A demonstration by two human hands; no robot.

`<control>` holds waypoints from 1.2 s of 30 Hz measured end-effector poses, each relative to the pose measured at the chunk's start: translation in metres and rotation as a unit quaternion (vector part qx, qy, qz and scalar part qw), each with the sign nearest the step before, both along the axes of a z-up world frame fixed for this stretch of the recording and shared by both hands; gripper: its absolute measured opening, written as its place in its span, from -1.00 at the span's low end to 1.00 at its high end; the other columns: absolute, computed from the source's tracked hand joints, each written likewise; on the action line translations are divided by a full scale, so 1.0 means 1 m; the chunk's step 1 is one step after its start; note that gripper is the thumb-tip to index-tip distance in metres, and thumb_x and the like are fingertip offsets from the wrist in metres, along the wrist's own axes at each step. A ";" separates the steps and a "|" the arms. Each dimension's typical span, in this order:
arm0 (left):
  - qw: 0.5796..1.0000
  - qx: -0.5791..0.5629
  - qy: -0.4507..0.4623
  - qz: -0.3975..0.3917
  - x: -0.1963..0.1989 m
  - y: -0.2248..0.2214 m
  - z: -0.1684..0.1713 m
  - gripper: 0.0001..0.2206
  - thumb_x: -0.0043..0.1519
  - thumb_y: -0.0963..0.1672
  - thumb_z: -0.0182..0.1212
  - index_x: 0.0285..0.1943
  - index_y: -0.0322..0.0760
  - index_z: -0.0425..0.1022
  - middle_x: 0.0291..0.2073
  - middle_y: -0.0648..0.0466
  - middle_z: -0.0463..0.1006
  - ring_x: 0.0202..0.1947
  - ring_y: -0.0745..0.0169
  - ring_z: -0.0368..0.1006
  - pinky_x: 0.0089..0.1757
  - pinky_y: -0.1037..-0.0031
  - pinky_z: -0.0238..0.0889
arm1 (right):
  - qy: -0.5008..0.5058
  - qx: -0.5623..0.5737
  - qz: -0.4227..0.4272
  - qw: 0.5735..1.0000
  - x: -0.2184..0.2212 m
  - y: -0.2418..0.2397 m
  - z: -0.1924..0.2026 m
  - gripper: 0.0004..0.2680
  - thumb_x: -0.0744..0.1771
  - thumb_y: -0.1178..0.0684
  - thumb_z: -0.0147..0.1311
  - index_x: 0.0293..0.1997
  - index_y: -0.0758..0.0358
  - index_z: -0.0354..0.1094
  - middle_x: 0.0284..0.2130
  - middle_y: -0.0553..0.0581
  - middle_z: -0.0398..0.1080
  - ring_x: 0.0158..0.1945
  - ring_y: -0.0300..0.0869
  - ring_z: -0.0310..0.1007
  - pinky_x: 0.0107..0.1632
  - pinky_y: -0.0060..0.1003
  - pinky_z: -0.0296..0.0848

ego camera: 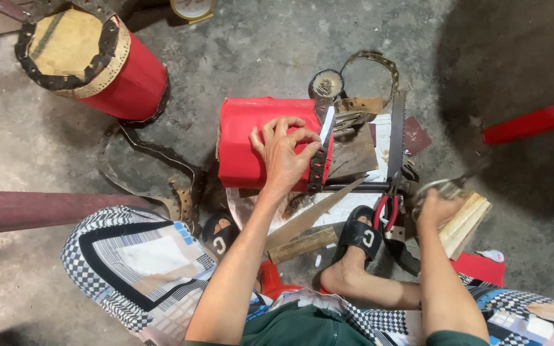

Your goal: The person is assembling a drum by carefully wrapping a band around the drum body and trimming the excess material with scissors.

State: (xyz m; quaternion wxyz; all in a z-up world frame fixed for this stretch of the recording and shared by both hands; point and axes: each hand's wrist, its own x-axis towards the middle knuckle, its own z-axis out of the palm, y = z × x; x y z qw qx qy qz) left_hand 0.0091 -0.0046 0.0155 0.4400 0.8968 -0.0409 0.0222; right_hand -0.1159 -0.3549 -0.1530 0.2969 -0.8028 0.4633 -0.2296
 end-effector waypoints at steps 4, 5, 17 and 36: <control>1.000 -0.004 0.006 -0.003 0.002 0.001 -0.002 -0.92 0.10 -0.01 0.42 -0.27 0.21 0.63 -0.03 0.32 0.42 0.25 0.18 0.13 0.28 -0.13 -0.61 | -0.022 -0.037 0.062 0.997 0.022 -0.042 0.005 -0.75 0.33 0.07 0.18 0.02 0.42 0.30 -0.14 0.50 0.35 0.08 0.39 0.37 0.15 0.20 0.25; 1.000 -0.004 0.007 -0.001 0.003 0.001 -0.001 -0.94 0.14 0.00 0.38 -0.27 0.18 0.62 -0.04 0.30 0.43 0.25 0.17 0.14 0.28 -0.13 -0.60 | 0.013 -0.040 0.140 0.989 0.031 -0.031 0.034 -0.72 0.35 -0.05 0.25 0.01 0.34 0.34 -0.18 0.42 0.41 0.04 0.34 0.41 0.10 0.17 0.29; 1.000 -0.026 -0.012 0.003 0.005 0.001 -0.016 -0.73 0.39 0.09 -0.04 -0.03 0.11 0.57 -0.06 0.18 0.48 0.23 0.11 0.18 0.27 -0.14 -0.58 | 0.051 -0.260 0.573 0.775 0.050 0.082 0.157 -0.60 0.09 -0.11 0.34 -0.20 0.21 0.19 -0.31 0.15 0.18 -0.15 0.10 0.35 -0.09 -0.07 0.39; 0.998 -0.047 -0.032 0.005 0.002 0.001 -0.008 -0.75 0.39 0.06 -0.03 0.07 0.09 0.52 -0.17 0.14 0.49 0.19 0.08 0.22 0.28 -0.16 -0.59 | 0.076 -0.501 0.509 0.696 0.053 0.104 0.187 -0.63 0.22 -0.35 0.27 -0.34 0.05 0.16 -0.38 0.01 0.12 -0.30 -0.06 0.37 -0.22 -0.29 0.41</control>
